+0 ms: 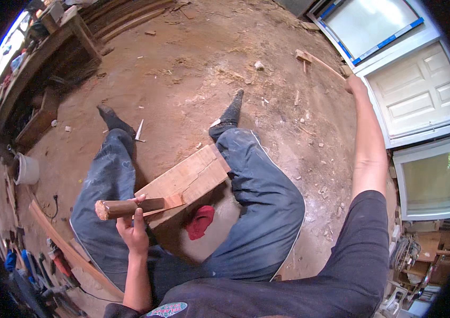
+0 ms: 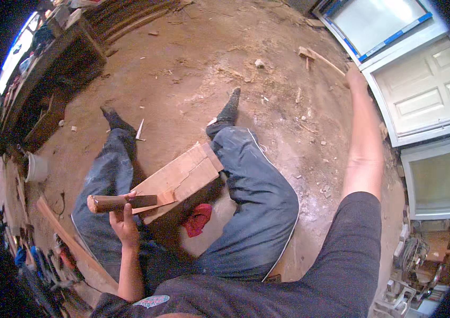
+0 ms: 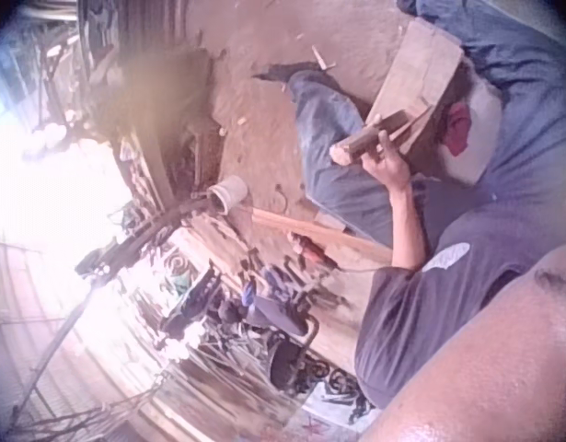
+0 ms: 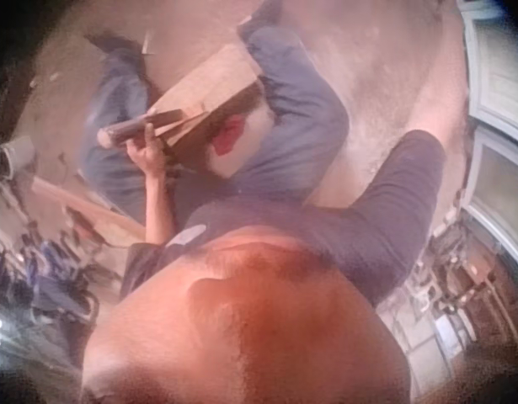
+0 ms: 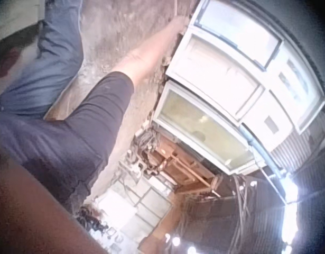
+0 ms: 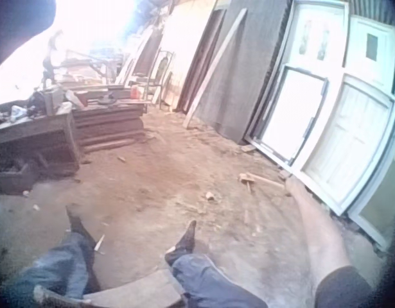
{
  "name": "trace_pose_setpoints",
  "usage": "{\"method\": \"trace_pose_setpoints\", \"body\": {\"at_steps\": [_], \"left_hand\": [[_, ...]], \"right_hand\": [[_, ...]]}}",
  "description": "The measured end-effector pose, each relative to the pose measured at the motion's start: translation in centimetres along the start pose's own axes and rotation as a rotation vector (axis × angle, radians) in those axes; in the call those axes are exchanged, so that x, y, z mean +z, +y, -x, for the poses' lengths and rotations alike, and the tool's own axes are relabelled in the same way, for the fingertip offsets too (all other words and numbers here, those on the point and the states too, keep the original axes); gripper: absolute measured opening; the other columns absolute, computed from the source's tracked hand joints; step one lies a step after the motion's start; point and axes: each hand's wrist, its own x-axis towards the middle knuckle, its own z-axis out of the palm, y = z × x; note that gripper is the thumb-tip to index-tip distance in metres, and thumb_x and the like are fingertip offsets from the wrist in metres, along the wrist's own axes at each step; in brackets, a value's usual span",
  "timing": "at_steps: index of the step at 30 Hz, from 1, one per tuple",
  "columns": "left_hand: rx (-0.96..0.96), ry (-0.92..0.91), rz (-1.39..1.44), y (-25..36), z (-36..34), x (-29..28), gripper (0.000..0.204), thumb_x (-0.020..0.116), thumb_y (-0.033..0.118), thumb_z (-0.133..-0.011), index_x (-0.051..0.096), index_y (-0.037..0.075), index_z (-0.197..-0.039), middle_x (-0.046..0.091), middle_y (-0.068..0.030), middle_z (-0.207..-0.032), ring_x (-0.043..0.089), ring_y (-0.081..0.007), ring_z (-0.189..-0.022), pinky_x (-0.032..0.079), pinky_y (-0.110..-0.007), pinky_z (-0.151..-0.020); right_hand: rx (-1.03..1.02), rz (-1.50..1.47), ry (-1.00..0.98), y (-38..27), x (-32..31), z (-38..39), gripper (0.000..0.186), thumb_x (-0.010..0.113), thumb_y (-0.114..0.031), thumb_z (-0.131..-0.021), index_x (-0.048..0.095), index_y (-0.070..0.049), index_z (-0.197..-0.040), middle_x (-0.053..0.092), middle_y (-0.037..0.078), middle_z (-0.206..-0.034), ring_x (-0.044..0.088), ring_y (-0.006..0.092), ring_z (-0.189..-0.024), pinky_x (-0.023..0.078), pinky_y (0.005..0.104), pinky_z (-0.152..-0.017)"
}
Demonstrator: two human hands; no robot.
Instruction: The person sits on the ground and uses a mallet to strike a tool against a block of wood. They repeatedly strike the tool to create holes or patterns and lift the block of wood to look at the work.
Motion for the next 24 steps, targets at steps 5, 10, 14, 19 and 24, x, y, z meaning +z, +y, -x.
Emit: {"method": "trace_pose_setpoints", "body": {"at_steps": [5,10,14,19,24], "left_hand": [[-0.014,-0.006,0.061,-0.4,-0.5,0.4,0.025,0.056,0.012,-0.098,0.054,-0.004,-0.118,0.064,-0.0151,-0.116,0.059,-0.0232,-0.112,0.041,-0.037,-0.102],[-0.014,-0.008,0.087,-1.0,-0.3,0.5,0.027,0.056,0.013,-0.099,0.054,-0.004,-0.120,0.064,-0.0151,-0.117,0.059,-0.0220,-0.113,0.041,-0.037,-0.102],[-0.020,0.005,0.068,0.0,-0.2,0.2,0.026,0.056,0.014,-0.099,0.056,-0.004,-0.119,0.065,-0.0142,-0.117,0.059,-0.0213,-0.112,0.042,-0.036,-0.101],[-0.005,-0.007,0.040,0.0,-0.1,-0.1,0.027,0.057,0.015,-0.099,0.058,-0.004,-0.118,0.065,-0.0137,-0.117,0.059,-0.0206,-0.112,0.042,-0.035,-0.101],[-0.046,0.002,0.121,-0.5,0.1,-0.4,0.028,0.057,0.015,-0.099,0.057,-0.004,-0.119,0.065,-0.0134,-0.118,0.059,-0.0202,-0.113,0.042,-0.035,-0.101]], "right_hand": [[-0.159,0.024,-0.233,2.9,-8.0,2.0,0.025,0.062,-0.008,-0.072,0.074,-0.003,-0.093,0.070,0.021,-0.076,0.068,0.0288,-0.064,0.054,0.0414,-0.058],[-0.050,0.108,-0.500,4.5,-17.4,6.9,0.049,0.049,0.003,-0.072,0.072,-0.013,-0.113,0.056,0.010,-0.057,0.052,0.0199,-0.044,0.040,0.0356,-0.037],[0.054,-0.068,-0.456,5.9,-20.8,11.2,0.050,0.047,0.001,-0.077,0.066,-0.016,-0.120,0.053,0.004,-0.062,0.046,0.0139,-0.048,0.037,0.0300,-0.039],[0.171,-0.238,-0.376,8.5,-15.1,12.3,0.065,0.043,0.003,-0.075,0.062,-0.022,-0.132,0.051,0.004,-0.062,0.046,0.0146,-0.048,0.039,0.0320,-0.039],[0.163,-0.149,-0.522,8.0,-12.5,13.9,0.064,0.042,0.004,-0.075,0.064,-0.020,-0.130,0.051,0.005,-0.061,0.046,0.0161,-0.046,0.040,0.0334,-0.039]]}}
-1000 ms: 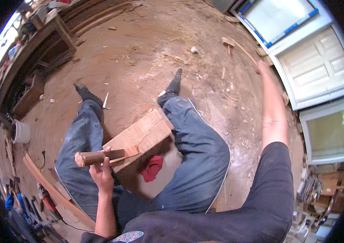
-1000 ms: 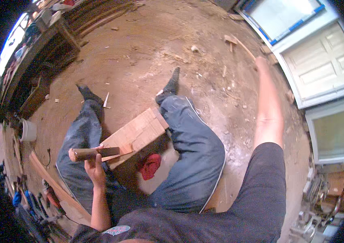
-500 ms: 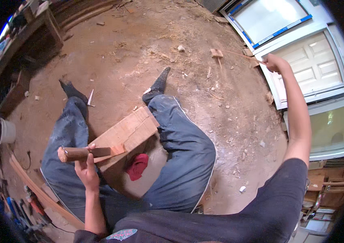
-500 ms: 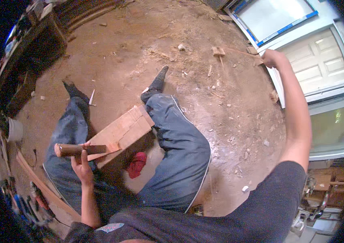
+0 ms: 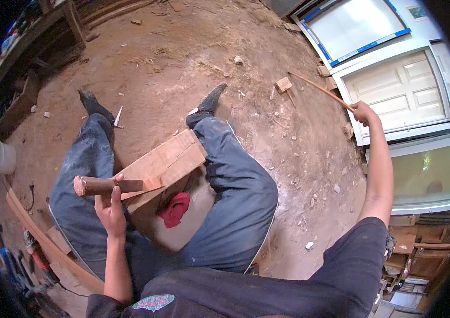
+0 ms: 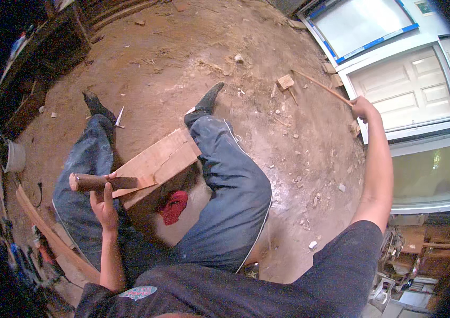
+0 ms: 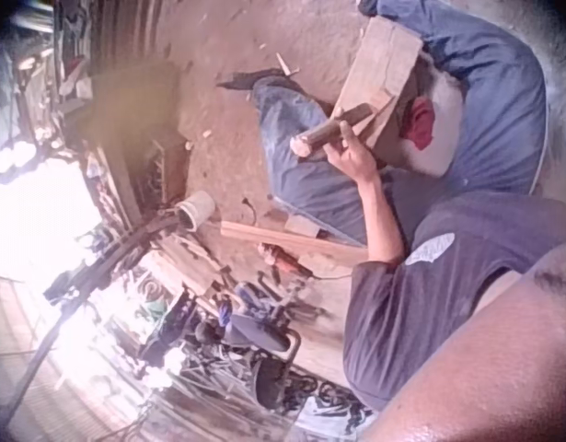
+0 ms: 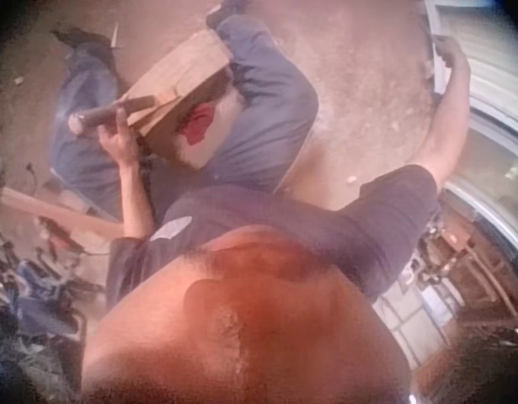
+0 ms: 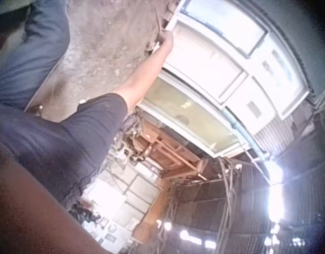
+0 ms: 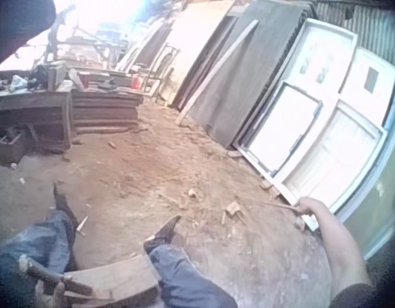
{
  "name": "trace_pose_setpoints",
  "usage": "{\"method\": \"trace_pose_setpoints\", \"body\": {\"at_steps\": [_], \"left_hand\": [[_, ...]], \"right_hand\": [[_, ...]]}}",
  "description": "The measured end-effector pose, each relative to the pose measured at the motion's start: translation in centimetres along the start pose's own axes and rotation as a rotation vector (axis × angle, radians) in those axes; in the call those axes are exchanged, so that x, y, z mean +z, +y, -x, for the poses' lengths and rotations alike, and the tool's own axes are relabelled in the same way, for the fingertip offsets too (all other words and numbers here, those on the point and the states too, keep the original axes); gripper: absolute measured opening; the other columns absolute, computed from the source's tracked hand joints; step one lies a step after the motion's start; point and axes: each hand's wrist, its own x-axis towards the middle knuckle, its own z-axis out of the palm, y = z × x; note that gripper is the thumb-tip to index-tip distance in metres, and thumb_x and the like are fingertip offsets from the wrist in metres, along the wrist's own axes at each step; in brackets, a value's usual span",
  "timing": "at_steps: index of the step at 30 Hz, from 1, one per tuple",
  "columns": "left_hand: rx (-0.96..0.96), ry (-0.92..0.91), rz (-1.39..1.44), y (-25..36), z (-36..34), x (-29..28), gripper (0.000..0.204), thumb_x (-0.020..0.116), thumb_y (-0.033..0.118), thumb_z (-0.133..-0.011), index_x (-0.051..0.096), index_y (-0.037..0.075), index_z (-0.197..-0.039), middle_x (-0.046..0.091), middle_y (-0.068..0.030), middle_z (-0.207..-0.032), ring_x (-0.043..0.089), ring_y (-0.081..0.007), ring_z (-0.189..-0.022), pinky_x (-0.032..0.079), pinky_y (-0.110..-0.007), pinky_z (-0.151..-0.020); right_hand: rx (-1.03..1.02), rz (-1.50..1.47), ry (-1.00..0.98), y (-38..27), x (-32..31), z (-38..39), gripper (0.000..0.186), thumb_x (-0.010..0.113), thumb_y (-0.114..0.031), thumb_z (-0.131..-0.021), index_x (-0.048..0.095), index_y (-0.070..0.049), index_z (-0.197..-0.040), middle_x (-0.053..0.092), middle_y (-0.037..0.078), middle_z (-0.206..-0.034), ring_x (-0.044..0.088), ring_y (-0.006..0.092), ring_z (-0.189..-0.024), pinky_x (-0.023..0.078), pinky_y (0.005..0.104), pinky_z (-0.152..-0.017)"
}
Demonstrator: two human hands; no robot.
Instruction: The person sits on the ground and uses a mallet to strike a tool against a block of wood. They repeatedly strike the tool to create holes or patterns and lift the block of wood to look at the work.
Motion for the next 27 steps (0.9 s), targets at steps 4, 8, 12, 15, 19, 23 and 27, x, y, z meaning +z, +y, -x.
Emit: {"method": "trace_pose_setpoints", "body": {"at_steps": [4,8,12,15,19,23,27], "left_hand": [[-0.002,0.004,0.000,0.1,0.0,0.0,0.027,0.056,0.015,-0.099,0.056,-0.004,-0.119,0.065,-0.0138,-0.118,0.059,-0.0204,-0.113,0.042,-0.035,-0.101],[0.015,-0.021,-0.006,0.0,-0.2,0.6,0.027,0.055,0.015,-0.100,0.054,-0.004,-0.119,0.066,-0.0139,-0.117,0.059,-0.0196,-0.112,0.042,-0.035,-0.102],[0.034,-0.028,-0.077,-0.3,0.2,0.3,0.030,0.056,0.021,-0.101,0.056,-0.003,-0.118,0.068,-0.0114,-0.115,0.061,-0.0163,-0.106,0.046,-0.033,-0.094],[0.056,0.035,-0.089,0.0,-0.2,-0.1,0.034,0.056,0.030,-0.101,0.060,-0.001,-0.116,0.070,-0.0086,-0.111,0.063,-0.0132,-0.099,0.050,-0.027,-0.080],[0.055,0.013,-0.069,-0.1,0.1,0.1,0.033,0.057,0.030,-0.100,0.061,0.001,-0.116,0.070,-0.0072,-0.111,0.063,-0.0127,-0.098,0.051,-0.027,-0.077],[0.077,0.001,-0.069,0.2,0.2,0.1,0.032,0.058,0.028,-0.100,0.061,0.001,-0.115,0.070,-0.0070,-0.111,0.063,-0.0124,-0.097,0.050,-0.027,-0.077],[0.063,-0.016,-0.025,-0.2,0.2,-0.5,0.031,0.058,0.026,-0.100,0.059,0.001,-0.117,0.070,-0.0067,-0.111,0.062,-0.0113,-0.097,0.050,-0.027,-0.076]], "right_hand": [[-0.023,0.008,-0.021,0.5,0.0,6.0,0.066,0.042,0.005,-0.072,0.064,-0.020,-0.130,0.053,0.006,-0.060,0.047,0.0165,-0.046,0.041,0.0336,-0.040],[-0.203,0.153,0.036,3.8,0.2,13.2,0.070,0.042,0.005,-0.068,0.063,-0.018,-0.130,0.054,0.005,-0.059,0.048,0.0156,-0.044,0.042,0.0329,-0.040],[-0.171,0.167,-0.132,4.8,-2.0,23.6,0.065,0.050,0.004,-0.069,0.063,-0.017,-0.128,0.061,0.005,-0.068,0.055,0.0174,-0.063,0.051,0.0319,-0.064],[-0.369,0.090,-0.139,7.9,-2.1,27.3,0.066,0.051,0.006,-0.069,0.061,-0.015,-0.130,0.061,0.005,-0.075,0.053,0.0140,-0.072,0.048,0.0292,-0.068],[-0.375,0.045,-0.182,11.0,-1.5,30.8,0.066,0.055,0.006,-0.071,0.060,-0.016,-0.133,0.059,0.003,-0.075,0.050,0.0121,-0.066,0.046,0.0281,-0.061],[-0.225,-0.080,-0.133,10.9,-0.3,31.2,0.069,0.054,0.005,-0.074,0.057,-0.023,-0.137,0.055,0.001,-0.074,0.041,0.0086,-0.051,0.038,0.0264,-0.044],[-0.200,-0.081,-0.010,10.9,0.9,28.2,0.070,0.048,0.005,-0.074,0.058,-0.024,-0.136,0.052,0.000,-0.067,0.040,0.0093,-0.048,0.036,0.0277,-0.041]]}}
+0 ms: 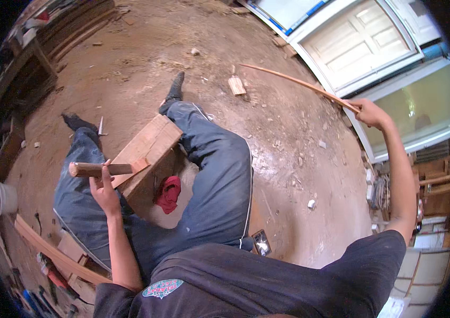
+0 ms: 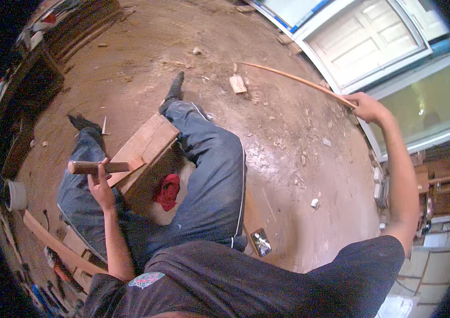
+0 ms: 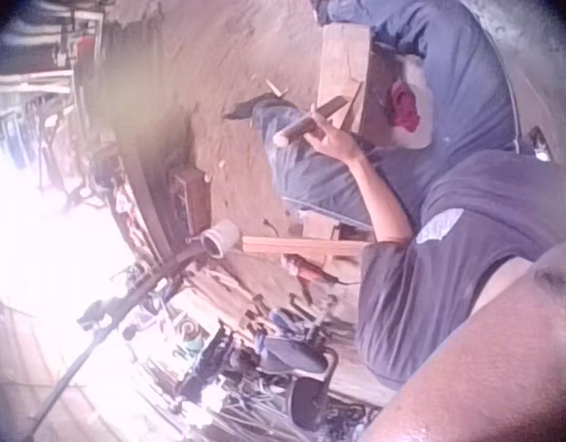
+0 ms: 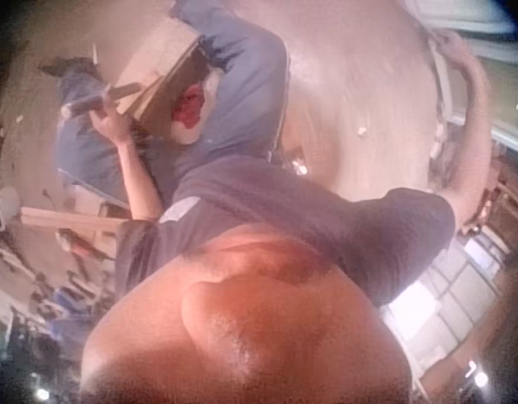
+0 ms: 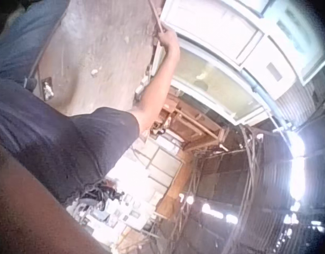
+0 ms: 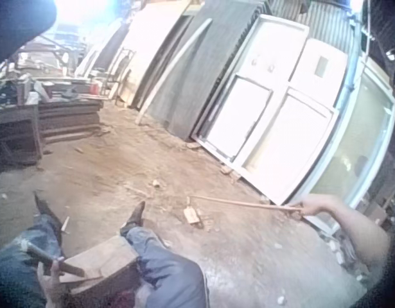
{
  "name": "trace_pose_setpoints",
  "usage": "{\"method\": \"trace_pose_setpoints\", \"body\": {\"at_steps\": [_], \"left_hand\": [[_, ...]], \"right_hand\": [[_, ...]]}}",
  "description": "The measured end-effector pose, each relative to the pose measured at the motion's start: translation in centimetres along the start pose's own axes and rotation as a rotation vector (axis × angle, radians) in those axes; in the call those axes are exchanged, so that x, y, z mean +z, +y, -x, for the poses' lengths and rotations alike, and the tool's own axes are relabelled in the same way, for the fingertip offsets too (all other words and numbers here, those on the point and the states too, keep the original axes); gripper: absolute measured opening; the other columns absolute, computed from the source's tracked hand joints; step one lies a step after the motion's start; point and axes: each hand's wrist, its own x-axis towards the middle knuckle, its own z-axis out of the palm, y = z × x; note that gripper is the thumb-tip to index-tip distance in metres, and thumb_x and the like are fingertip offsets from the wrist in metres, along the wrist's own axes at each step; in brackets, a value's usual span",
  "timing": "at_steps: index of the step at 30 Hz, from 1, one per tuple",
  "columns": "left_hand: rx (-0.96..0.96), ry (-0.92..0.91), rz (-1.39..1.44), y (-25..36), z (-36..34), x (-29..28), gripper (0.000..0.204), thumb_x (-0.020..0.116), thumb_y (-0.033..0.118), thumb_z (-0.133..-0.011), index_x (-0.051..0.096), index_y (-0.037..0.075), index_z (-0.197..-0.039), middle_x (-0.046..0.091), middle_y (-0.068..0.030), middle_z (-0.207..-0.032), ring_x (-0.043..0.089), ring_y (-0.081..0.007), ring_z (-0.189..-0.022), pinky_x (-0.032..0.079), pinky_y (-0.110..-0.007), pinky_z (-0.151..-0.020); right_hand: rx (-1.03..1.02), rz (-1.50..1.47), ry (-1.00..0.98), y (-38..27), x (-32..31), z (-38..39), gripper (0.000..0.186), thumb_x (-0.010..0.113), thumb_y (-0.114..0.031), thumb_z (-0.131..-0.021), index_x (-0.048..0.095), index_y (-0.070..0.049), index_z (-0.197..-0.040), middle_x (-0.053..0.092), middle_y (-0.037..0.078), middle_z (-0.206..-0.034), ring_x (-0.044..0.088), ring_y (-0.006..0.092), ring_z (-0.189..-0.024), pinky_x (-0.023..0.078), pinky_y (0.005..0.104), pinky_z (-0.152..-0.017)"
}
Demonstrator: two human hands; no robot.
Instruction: The person sits on the ground and uses a mallet to strike a tool against a block of wood. They repeatedly strike the tool to create holes or patterns and lift the block of wood to look at the work.
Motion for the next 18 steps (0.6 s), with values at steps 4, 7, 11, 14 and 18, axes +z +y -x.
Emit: {"method": "trace_pose_setpoints", "body": {"at_steps": [4,7,11,14,18], "left_hand": [[-0.021,0.026,-0.003,0.2,0.2,-0.2,0.031,0.058,0.026,-0.099,0.059,0.000,-0.117,0.070,-0.0063,-0.110,0.062,-0.0105,-0.096,0.049,-0.027,-0.076],[-0.029,0.034,0.014,0.1,0.1,-0.1,0.031,0.059,0.027,-0.099,0.059,0.001,-0.116,0.070,-0.0061,-0.110,0.061,-0.0102,-0.094,0.049,-0.027,-0.075],[-0.031,0.037,0.029,-0.3,-0.1,-0.5,0.031,0.059,0.028,-0.099,0.060,0.001,-0.114,0.070,-0.0058,-0.110,0.061,-0.0095,-0.093,0.048,-0.026,-0.075],[-0.021,0.039,0.006,0.4,0.0,0.0,0.030,0.059,0.029,-0.099,0.060,0.002,-0.112,0.070,-0.0057,-0.110,0.060,-0.0089,-0.091,0.047,-0.025,-0.074],[-0.024,0.039,0.025,0.5,0.0,0.6,0.030,0.059,0.030,-0.099,0.061,0.002,-0.111,0.070,-0.0055,-0.108,0.058,-0.0085,-0.087,0.046,-0.025,-0.073]], "right_hand": [[0.084,0.074,0.005,1.5,1.5,-4.5,0.070,0.043,0.006,-0.070,0.064,-0.023,-0.130,0.056,0.006,-0.065,0.047,0.0142,-0.048,0.039,0.0310,-0.042],[-0.051,0.149,0.020,3.5,2.8,-7.0,0.070,0.049,0.004,-0.068,0.063,-0.023,-0.131,0.063,0.007,-0.074,0.054,0.0161,-0.055,0.043,0.0326,-0.043],[0.018,0.113,-0.046,1.7,2.8,-7.0,0.071,0.051,0.003,-0.066,0.063,-0.023,-0.131,0.061,0.004,-0.072,0.052,0.0139,-0.055,0.044,0.0308,-0.043],[0.100,0.000,-0.127,0.8,2.3,-5.6,0.074,0.050,0.003,-0.063,0.063,-0.022,-0.132,0.051,-0.001,-0.065,0.045,0.0104,-0.051,0.040,0.0277,-0.041],[0.141,-0.102,-0.207,0.2,1.3,-2.2,0.074,0.045,0.005,-0.063,0.064,-0.019,-0.131,0.050,0.000,-0.059,0.044,0.0119,-0.047,0.037,0.0298,-0.040]]}}
